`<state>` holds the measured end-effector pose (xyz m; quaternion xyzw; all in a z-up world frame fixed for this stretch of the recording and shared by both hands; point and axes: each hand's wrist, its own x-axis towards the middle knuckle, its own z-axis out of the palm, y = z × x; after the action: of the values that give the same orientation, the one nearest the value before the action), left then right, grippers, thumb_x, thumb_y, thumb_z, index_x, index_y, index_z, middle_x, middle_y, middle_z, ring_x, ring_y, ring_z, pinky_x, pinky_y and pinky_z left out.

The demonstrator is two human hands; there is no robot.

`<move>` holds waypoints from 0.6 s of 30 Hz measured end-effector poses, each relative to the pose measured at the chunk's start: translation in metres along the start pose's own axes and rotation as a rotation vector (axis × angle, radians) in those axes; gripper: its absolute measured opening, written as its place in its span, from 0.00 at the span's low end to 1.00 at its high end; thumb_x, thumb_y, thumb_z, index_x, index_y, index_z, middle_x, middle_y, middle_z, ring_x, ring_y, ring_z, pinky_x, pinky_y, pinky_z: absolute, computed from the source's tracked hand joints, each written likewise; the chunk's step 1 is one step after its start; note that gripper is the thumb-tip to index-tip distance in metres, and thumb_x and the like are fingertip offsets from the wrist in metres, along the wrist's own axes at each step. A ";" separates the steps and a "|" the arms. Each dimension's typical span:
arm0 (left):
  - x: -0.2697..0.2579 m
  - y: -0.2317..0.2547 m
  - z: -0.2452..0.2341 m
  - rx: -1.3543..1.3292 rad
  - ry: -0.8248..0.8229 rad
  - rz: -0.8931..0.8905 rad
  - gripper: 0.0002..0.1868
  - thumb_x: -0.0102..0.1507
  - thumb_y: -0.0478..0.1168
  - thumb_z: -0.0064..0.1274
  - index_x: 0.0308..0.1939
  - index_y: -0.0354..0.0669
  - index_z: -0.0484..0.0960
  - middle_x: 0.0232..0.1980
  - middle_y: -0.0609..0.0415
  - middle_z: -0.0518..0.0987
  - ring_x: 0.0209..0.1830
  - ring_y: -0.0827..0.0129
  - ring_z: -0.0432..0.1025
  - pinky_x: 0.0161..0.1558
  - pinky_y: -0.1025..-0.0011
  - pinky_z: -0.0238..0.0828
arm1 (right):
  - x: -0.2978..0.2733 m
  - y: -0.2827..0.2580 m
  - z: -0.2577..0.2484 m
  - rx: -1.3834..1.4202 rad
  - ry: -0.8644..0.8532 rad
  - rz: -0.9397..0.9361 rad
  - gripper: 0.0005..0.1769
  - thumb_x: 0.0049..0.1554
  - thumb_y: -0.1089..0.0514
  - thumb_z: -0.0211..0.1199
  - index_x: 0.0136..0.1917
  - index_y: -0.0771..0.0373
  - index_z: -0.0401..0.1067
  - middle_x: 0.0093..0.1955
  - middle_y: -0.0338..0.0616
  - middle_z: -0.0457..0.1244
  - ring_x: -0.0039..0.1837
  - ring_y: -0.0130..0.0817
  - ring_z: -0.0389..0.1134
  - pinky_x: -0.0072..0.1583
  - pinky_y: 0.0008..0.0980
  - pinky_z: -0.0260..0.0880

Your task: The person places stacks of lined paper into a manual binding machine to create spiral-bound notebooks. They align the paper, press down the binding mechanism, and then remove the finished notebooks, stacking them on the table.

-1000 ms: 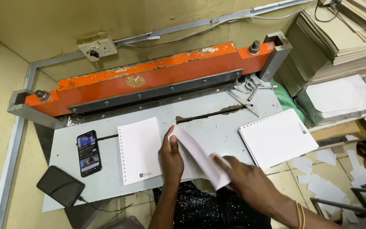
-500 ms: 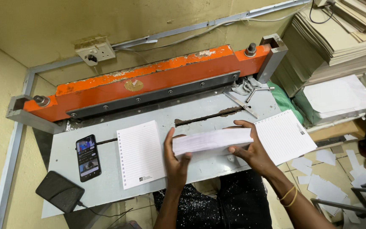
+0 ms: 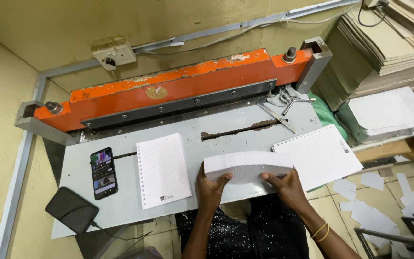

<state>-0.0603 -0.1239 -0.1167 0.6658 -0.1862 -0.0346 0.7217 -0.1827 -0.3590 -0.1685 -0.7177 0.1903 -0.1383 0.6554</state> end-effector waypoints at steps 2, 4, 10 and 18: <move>0.006 0.002 0.006 -0.047 0.013 -0.036 0.33 0.56 0.44 0.78 0.61 0.38 0.81 0.56 0.47 0.85 0.61 0.65 0.75 0.67 0.52 0.71 | 0.000 0.005 0.003 0.017 0.044 0.048 0.35 0.56 0.59 0.77 0.70 0.74 0.66 0.55 0.67 0.69 0.63 0.66 0.71 0.70 0.74 0.66; 0.000 0.022 0.006 0.003 0.065 -0.156 0.37 0.56 0.52 0.77 0.64 0.43 0.78 0.60 0.42 0.83 0.71 0.53 0.73 0.77 0.38 0.57 | -0.015 -0.059 0.020 0.046 0.206 -0.322 0.24 0.52 0.68 0.77 0.59 0.69 0.70 0.53 0.55 0.70 0.60 0.49 0.74 0.65 0.54 0.67; -0.056 0.091 0.056 -0.889 0.316 -0.807 0.45 0.64 0.61 0.40 0.84 0.47 0.65 0.75 0.32 0.78 0.67 0.40 0.73 0.62 0.41 0.73 | -0.028 -0.055 0.025 -0.800 0.122 -1.119 0.20 0.60 0.67 0.74 0.63 0.61 0.72 0.63 0.48 0.73 0.63 0.46 0.76 0.51 0.39 0.74; -0.111 0.051 0.020 -0.465 0.277 -1.059 0.28 0.62 0.37 0.55 0.68 0.38 0.79 0.63 0.42 0.87 0.63 0.52 0.80 0.58 0.54 0.77 | -0.117 -0.074 0.003 -0.248 0.238 0.055 0.32 0.54 0.69 0.51 0.72 0.64 0.70 0.76 0.54 0.67 0.76 0.53 0.69 0.77 0.47 0.66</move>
<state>-0.1797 -0.1038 -0.0907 0.4908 0.2797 -0.3427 0.7506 -0.2787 -0.2980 -0.0891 -0.7662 0.3017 -0.1796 0.5382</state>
